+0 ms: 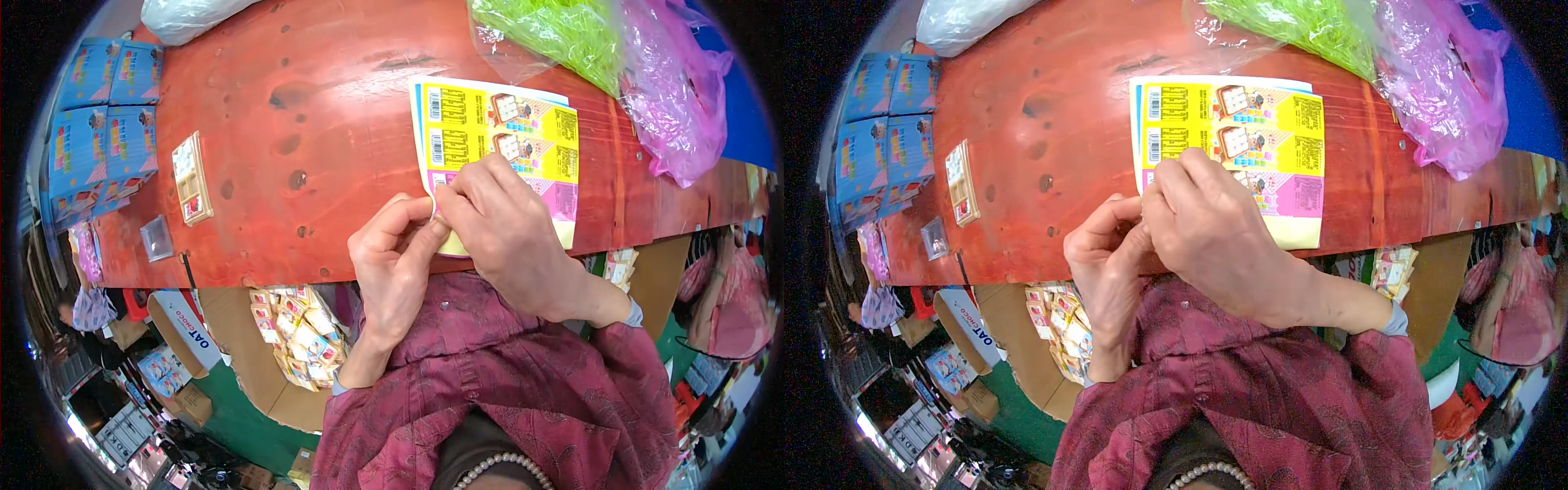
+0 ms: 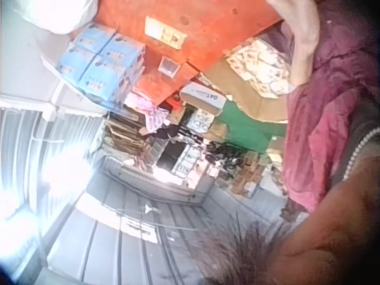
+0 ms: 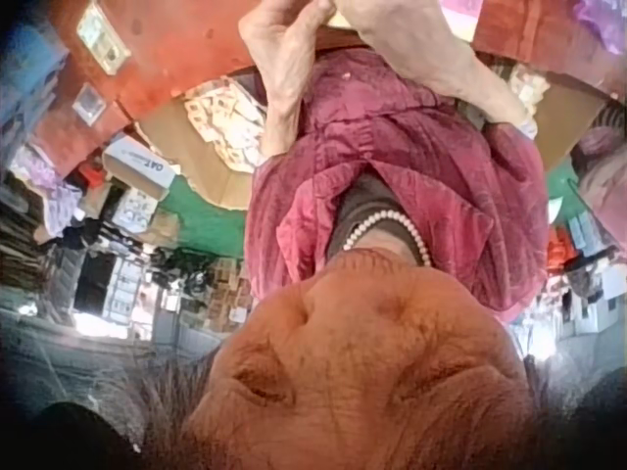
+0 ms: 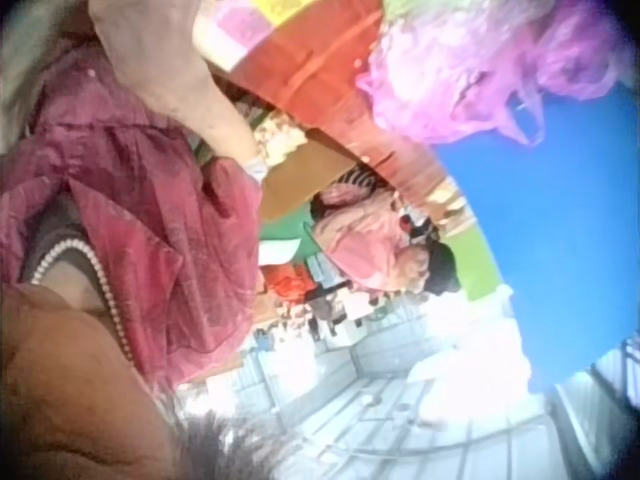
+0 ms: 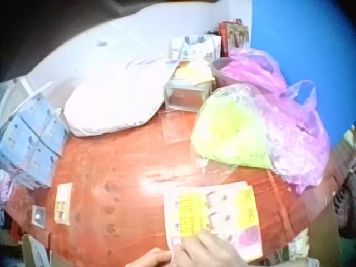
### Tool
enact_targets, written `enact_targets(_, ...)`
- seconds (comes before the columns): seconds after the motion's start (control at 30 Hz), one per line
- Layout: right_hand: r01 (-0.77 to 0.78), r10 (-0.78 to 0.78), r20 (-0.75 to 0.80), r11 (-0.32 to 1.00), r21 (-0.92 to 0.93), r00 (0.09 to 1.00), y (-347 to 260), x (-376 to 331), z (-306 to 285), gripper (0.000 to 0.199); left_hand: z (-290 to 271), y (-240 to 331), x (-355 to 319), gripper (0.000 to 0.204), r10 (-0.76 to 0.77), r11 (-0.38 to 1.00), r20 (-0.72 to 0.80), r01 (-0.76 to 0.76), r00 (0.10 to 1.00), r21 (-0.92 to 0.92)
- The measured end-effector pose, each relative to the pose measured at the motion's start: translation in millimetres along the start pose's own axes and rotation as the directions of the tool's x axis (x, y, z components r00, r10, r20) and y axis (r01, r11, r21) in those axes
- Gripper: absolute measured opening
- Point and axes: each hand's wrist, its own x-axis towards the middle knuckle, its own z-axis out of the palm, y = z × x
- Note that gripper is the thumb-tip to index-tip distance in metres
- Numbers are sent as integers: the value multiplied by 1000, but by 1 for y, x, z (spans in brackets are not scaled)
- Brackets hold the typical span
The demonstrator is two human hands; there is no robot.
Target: Peeling stickers from a sheet and applying them to small plastic toy trays at a factory workstation.
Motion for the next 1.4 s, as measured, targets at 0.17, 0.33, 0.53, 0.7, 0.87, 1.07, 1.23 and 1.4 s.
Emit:
enact_targets(0.17, 6, -6, -36, 1000, -1, 999, 1, 2, -1, 26, 1, 9, 1, 10, -96, 995, -17, 96, 995, -13)
enact_targets(0.33, -28, 40, -124, 995, 98, 991, 3, 4, 3, 22, 4, 13, 3, 11, -95, 983, -28, 89, 995, -158)
enact_targets(0.53, -81, 118, -168, 975, 209, 979, 11, 2, 5, 16, -1, 10, 3, 10, -107, 987, -49, 100, 993, -123)
enact_targets(0.7, -77, 108, -135, 973, 216, 985, 7, 1, 0, 15, -1, 10, 0, 8, -74, 991, -48, 68, 996, -112)
enact_targets(0.87, -29, 37, -83, 994, 101, 996, -1, 3, -7, 20, 0, 15, -1, 6, 53, 994, -48, -48, 997, 101)
enact_targets(1.07, 53, -51, -58, 998, 31, 997, -2, 2, -9, 25, 1, 18, -2, 9, 122, 960, -39, -108, 992, 258)
enact_targets(1.23, 54, -51, -80, 998, 33, 995, -3, 0, -9, 26, 2, 16, -2, 9, 196, 943, -24, -182, 980, 277)
enact_targets(1.4, -23, 26, -53, 998, 65, 998, -3, 2, -8, 22, 2, 14, 0, 8, 158, 960, -25, -148, 987, 236)
